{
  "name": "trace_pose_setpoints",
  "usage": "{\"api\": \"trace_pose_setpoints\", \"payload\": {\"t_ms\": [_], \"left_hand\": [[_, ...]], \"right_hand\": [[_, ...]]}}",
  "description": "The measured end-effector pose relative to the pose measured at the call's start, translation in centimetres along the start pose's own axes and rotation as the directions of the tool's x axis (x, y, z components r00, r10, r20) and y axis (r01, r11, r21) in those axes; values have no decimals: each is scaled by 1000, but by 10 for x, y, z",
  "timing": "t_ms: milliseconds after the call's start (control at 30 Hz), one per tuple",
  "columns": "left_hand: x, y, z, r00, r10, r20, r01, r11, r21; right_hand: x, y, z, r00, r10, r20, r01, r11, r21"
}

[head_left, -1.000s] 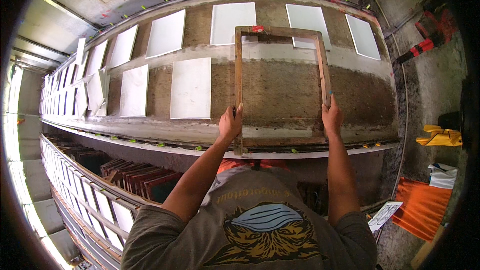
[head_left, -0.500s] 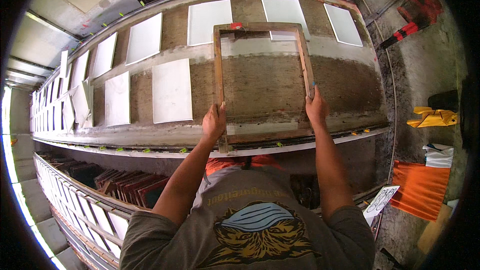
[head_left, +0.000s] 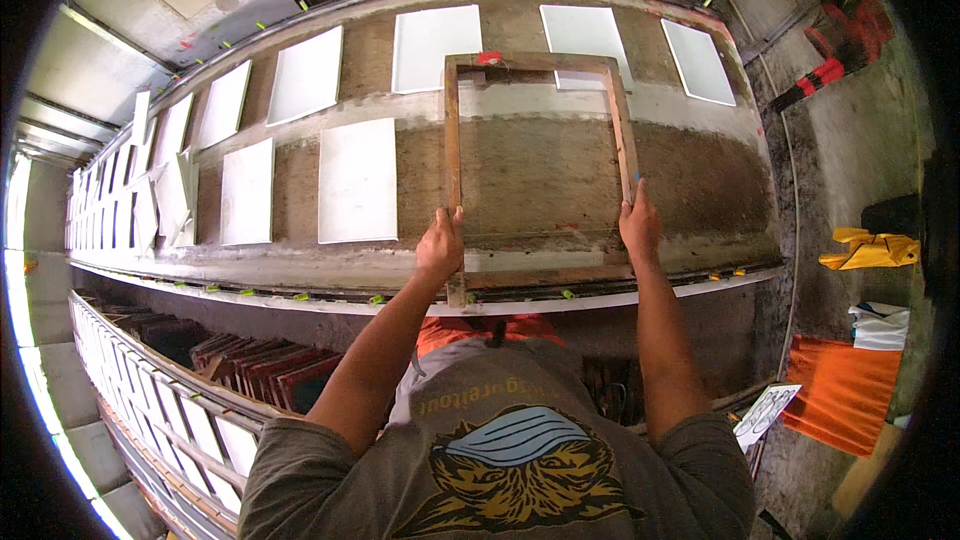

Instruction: The person repeatedly places white rectangular tiles into a wooden frame on a workbench, presses them down, removes them, and stacks them. The process is repeated multiple times with tiles being handled one at a time.

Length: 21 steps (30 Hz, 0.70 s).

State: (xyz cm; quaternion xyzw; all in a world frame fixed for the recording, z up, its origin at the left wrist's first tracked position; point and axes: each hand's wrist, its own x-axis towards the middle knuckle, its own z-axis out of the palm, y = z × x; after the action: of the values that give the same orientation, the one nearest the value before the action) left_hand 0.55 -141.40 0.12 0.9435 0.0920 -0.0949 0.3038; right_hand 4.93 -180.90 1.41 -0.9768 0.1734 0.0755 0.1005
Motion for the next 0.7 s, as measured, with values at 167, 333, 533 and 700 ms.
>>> {"api": "trace_pose_setpoints", "payload": {"t_ms": [167, 333, 533, 700], "left_hand": [[-5, 17, -12, 999, -35, 26, 33, 996, 89], [-1, 3, -7, 999, 36, -12, -35, 996, 81], [-14, 4, -42, 999, -41, 20, 42, 999, -21], [-14, -11, -82, 990, -138, 35, 140, 988, -61]], "right_hand": [[3, 11, 19, 985, -90, -148, 85, 996, -40], [1, 1, 6, 1000, -12, -11, 12, 1000, 9], [-12, -26, 0, 991, 36, -127, -57, 984, -170], [-28, -105, 4, 940, -223, -259, 210, 975, -77]]}}
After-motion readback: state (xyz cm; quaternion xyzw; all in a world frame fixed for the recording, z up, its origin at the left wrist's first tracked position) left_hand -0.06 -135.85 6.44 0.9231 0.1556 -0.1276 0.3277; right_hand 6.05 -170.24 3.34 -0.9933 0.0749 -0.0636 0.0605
